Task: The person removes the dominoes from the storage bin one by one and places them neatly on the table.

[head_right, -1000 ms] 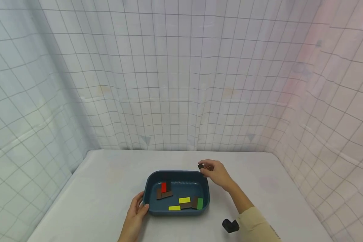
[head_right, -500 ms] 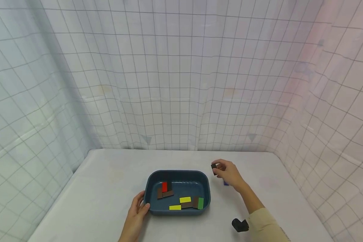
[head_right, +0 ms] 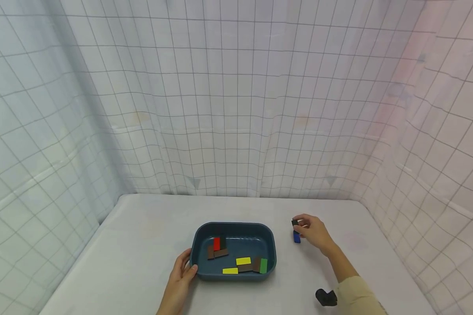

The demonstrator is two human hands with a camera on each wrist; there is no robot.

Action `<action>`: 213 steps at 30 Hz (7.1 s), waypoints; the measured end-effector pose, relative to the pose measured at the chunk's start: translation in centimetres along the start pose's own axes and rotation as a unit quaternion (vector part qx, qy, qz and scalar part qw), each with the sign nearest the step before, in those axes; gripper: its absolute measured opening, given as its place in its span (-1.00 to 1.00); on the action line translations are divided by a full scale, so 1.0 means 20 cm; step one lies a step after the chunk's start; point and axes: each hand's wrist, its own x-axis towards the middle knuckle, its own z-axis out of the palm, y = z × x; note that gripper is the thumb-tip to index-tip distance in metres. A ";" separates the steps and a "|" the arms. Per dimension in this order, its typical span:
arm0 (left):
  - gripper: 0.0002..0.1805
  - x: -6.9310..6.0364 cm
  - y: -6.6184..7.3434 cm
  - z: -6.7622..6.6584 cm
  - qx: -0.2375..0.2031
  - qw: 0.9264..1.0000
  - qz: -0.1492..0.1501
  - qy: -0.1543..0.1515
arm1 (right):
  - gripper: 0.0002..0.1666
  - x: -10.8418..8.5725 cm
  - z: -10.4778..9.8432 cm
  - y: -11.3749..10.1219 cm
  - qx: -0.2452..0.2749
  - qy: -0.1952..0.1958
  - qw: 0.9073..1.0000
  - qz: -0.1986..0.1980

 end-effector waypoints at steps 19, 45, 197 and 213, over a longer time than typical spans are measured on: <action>-0.38 -0.01 0.01 0.01 0.013 1.000 -0.003 0.013 | -0.58 -0.05 -0.03 0.20 -0.062 0.045 0.995 0.062; -0.38 -0.01 0.02 -0.01 0.031 0.999 0.014 0.006 | -0.57 -0.05 -0.03 0.23 -0.145 0.043 0.988 0.034; -0.39 -0.04 0.01 0.02 0.040 0.999 0.028 0.008 | -0.82 0.04 0.44 -0.31 0.085 0.033 0.992 -0.089; -0.40 -0.04 0.02 0.02 0.037 0.999 0.015 0.007 | -0.74 -0.01 0.14 -0.11 0.084 0.086 0.992 -0.034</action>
